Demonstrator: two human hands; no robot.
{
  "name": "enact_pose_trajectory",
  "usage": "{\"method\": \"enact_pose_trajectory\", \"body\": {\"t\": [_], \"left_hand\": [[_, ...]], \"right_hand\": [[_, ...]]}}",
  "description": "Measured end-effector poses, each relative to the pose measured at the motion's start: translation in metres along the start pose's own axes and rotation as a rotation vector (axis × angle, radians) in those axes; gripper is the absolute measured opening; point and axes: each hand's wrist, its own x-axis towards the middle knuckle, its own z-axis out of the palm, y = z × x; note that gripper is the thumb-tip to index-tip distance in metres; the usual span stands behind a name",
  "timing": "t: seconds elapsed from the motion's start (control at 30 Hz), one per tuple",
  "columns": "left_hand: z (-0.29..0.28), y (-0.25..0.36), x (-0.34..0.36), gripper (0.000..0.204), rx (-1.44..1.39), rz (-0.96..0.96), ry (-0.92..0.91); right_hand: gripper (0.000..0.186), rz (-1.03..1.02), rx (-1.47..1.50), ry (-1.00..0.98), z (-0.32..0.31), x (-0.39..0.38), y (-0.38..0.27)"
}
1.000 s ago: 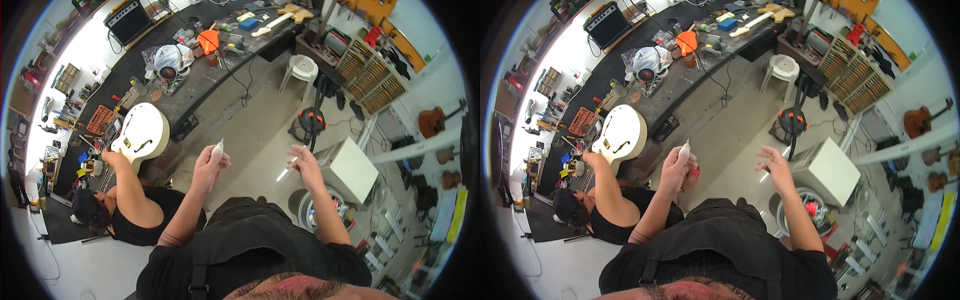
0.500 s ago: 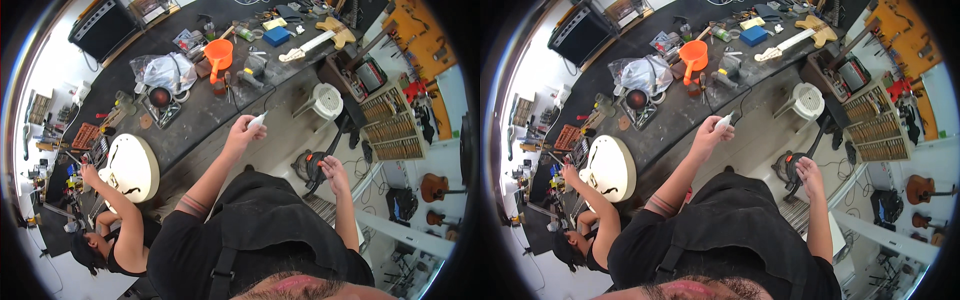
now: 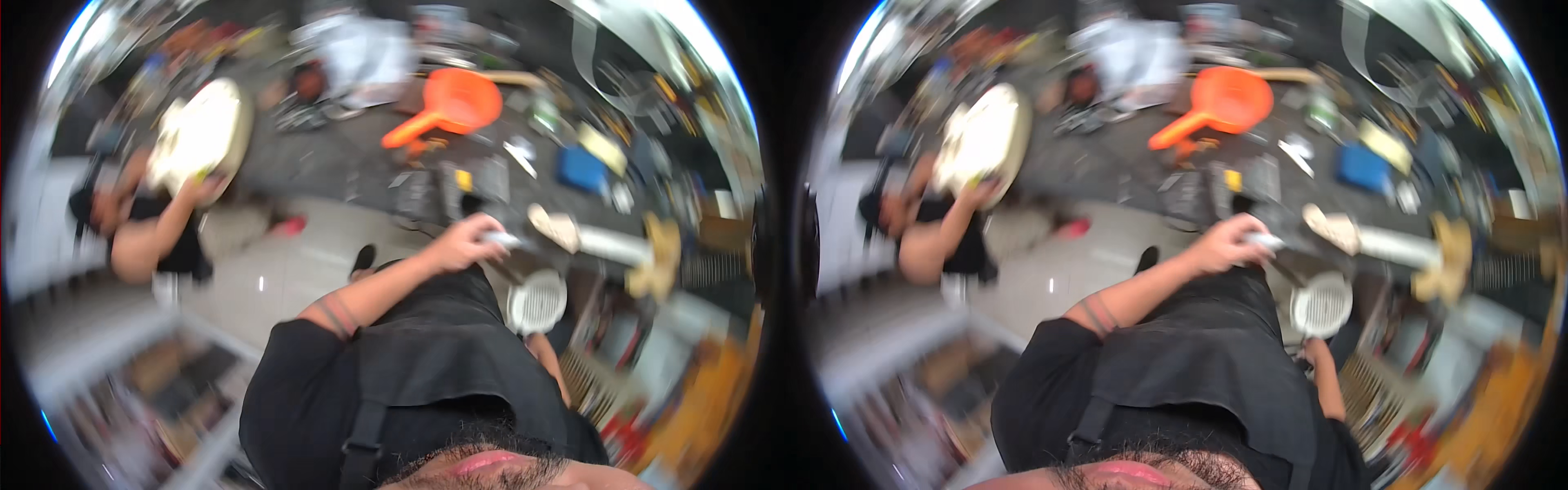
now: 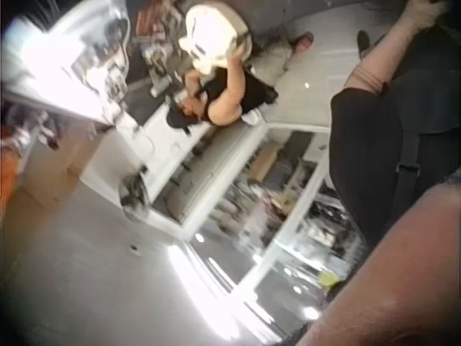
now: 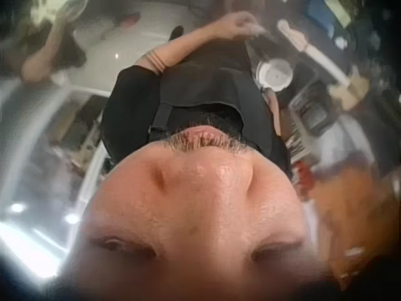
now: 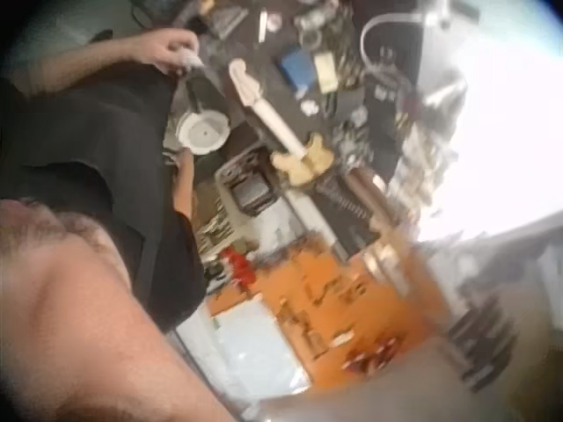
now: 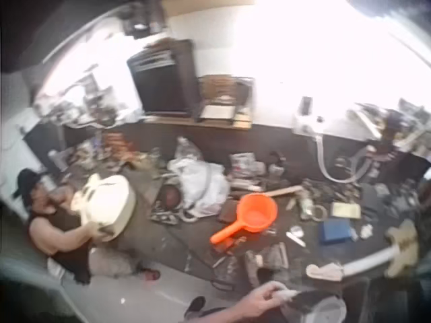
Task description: The person sands the headstock of a guitar neck with a power sander, wipes it with a cloth, applies adhesive from a bottle, and smooths the wood surface by hand.
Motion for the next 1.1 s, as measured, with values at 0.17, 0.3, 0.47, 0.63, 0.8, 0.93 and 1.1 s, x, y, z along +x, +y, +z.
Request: {"method": "enact_pose_trajectory", "body": {"t": [0.17, 0.3, 0.47, 0.63, 0.8, 0.93, 1.1], "left_hand": [[0.018, -0.008, -0.015, 0.025, -0.149, 0.227, 0.167], [0.026, -0.013, -0.059, 0.027, -0.098, 0.337, 0.336], [0.033, -0.01, -0.134, 0.025, -0.207, 0.494, 0.621], [0.022, -0.028, -0.214, 0.029, -0.166, 0.776, 0.969], [0.011, -0.073, -0.285, 0.033, -0.17, 0.783, 1.11], [0.028, -0.081, -0.331, 0.034, -0.163, 0.828, 1.135], [0.026, -0.081, -0.336, 0.035, -0.167, 0.787, 1.127]], "right_hand": [[0.044, 0.203, 0.267, -0.312, -0.149, 0.056, -0.091], [0.036, -0.012, -0.138, -0.357, -0.186, 0.09, -0.195], [0.037, -0.775, -0.354, -0.697, -0.117, 0.035, -0.407], [0.049, -1.422, -0.232, -0.413, 0.022, 0.06, -0.612], [0.099, -1.434, -0.097, 0.21, 0.144, 0.047, -0.789], [0.082, -1.307, -0.358, 0.13, 0.204, 0.025, -0.858], [0.059, -1.313, -0.312, 0.172, 0.239, 0.066, -0.867]]}}
